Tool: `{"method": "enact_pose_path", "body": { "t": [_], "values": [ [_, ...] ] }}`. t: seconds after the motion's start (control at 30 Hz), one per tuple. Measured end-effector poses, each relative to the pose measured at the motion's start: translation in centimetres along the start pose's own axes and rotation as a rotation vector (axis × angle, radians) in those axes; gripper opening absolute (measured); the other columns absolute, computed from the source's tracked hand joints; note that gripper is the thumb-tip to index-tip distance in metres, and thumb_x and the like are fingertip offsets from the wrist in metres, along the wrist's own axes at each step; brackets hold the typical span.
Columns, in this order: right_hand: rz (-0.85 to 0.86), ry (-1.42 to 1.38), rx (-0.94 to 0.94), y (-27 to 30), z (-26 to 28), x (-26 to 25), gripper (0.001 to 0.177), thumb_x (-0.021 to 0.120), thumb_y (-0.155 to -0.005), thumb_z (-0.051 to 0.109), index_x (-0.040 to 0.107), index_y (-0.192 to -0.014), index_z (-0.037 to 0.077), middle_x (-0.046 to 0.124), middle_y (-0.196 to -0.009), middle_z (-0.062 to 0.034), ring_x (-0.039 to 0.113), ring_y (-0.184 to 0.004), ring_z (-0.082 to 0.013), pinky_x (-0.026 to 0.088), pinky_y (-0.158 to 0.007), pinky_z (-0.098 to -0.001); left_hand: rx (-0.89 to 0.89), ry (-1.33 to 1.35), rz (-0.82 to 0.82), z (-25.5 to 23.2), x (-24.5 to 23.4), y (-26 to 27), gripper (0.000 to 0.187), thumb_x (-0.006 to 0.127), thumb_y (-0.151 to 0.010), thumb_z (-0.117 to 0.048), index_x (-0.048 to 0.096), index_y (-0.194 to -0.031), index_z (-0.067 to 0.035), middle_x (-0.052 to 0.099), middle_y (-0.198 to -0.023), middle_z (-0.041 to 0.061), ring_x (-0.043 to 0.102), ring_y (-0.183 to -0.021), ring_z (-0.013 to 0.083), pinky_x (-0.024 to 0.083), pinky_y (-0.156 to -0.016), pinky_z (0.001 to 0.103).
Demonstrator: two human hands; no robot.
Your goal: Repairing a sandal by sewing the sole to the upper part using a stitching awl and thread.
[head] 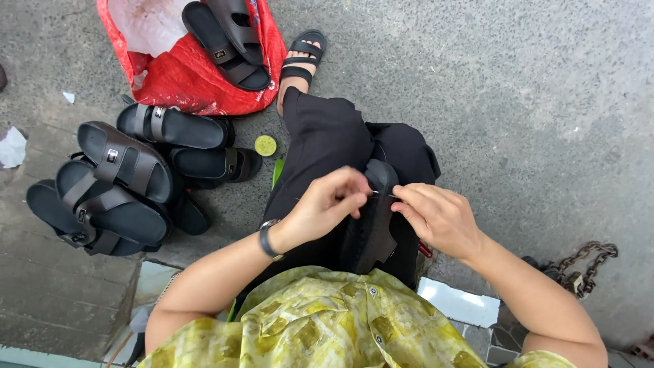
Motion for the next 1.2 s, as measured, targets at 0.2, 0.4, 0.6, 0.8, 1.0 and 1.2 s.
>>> {"method": "enact_pose_path", "body": {
  "t": [0.2, 0.4, 0.6, 0.8, 1.0, 1.2],
  "values": [
    [0.134, 0.300, -0.082, -0.7, 1.4, -2.7, 0.032, 0.057, -0.090, 0.009, 0.059, -0.121, 0.015, 0.059, -0.084, -0.0049, 0.060, -0.063, -0.0179, 0.051, -0.050, -0.0274, -0.098, -0.238, -0.095, 0.4, 0.8, -1.3, 0.020, 0.070, -0.078, -0.005, 0.056, -0.092, -0.007, 0.057, -0.063, 0.003, 0.057, -0.050, 0.0080, 0.044, -0.043, 0.019],
    [0.553, 0.629, -0.252, 3.4, -1.5, -4.8, 0.014, 0.052, -0.076, -0.003, 0.059, -0.078, 0.009, 0.035, -0.150, 0.0102, 0.043, -0.073, -0.0067, 0.038, -0.038, -0.0151, 0.402, -0.930, -0.081, -5.0, 3.8, -1.3, 0.041, 0.070, -0.077, -0.007, 0.057, -0.116, -0.010, 0.054, -0.092, 0.005, 0.055, -0.080, 0.0236, 0.048, -0.069, 0.031],
    [0.183, -0.120, 0.086, 1.6, -0.5, -2.0, 0.029, 0.046, -0.093, 0.017, 0.061, -0.118, 0.023, 0.060, -0.075, 0.0046, 0.057, -0.045, -0.0163, 0.048, -0.039, -0.0276, 0.879, -1.011, -0.130, -5.2, 4.4, -0.9, 0.011, 0.060, -0.089, -0.004, 0.068, -0.083, -0.009, 0.040, -0.066, 0.001, 0.041, -0.054, 0.0166, 0.043, -0.048, 0.023],
    [-0.021, -0.546, 0.156, 2.8, 0.1, -0.6, 0.019, 0.050, -0.089, 0.011, 0.065, -0.101, 0.012, 0.058, -0.061, 0.0005, 0.051, -0.038, -0.0108, 0.045, -0.033, -0.0235, 0.990, -1.065, -0.194, -4.9, 4.4, 0.5, 0.020, 0.070, -0.082, -0.001, 0.059, -0.068, -0.010, 0.040, -0.067, 0.002, 0.037, -0.050, 0.0155, 0.040, -0.045, 0.024],
    [-0.441, -1.043, 0.183, 4.6, -2.7, -3.2, 0.028, 0.042, -0.093, 0.023, 0.046, -0.109, 0.000, 0.054, -0.076, -0.0234, 0.050, -0.036, -0.0125, 0.045, -0.033, -0.0239, 0.772, -1.138, -0.206, -5.0, 3.8, 0.4, 0.019, 0.072, -0.082, -0.020, 0.059, -0.082, -0.007, 0.044, -0.068, 0.005, 0.047, -0.055, 0.0215, 0.043, -0.047, 0.030],
    [-0.104, -0.116, 0.005, 0.4, 1.0, -2.3, 0.042, 0.066, -0.081, 0.019, 0.059, -0.120, 0.006, 0.057, -0.092, -0.0126, 0.063, -0.072, -0.0260, 0.053, -0.055, -0.0321, 0.291, -1.099, -0.023, -4.9, 2.4, 0.2, 0.037, 0.064, -0.088, -0.035, 0.058, -0.072, -0.003, 0.044, -0.066, 0.009, 0.053, -0.062, 0.0323, 0.045, -0.051, 0.035]
  ]
}}
Point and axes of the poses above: each hand's wrist, its own y-axis away from the middle knuckle, its own x-axis out of the palm, z = x × y, the point moved 4 cm from there along -y, towards the middle knuckle
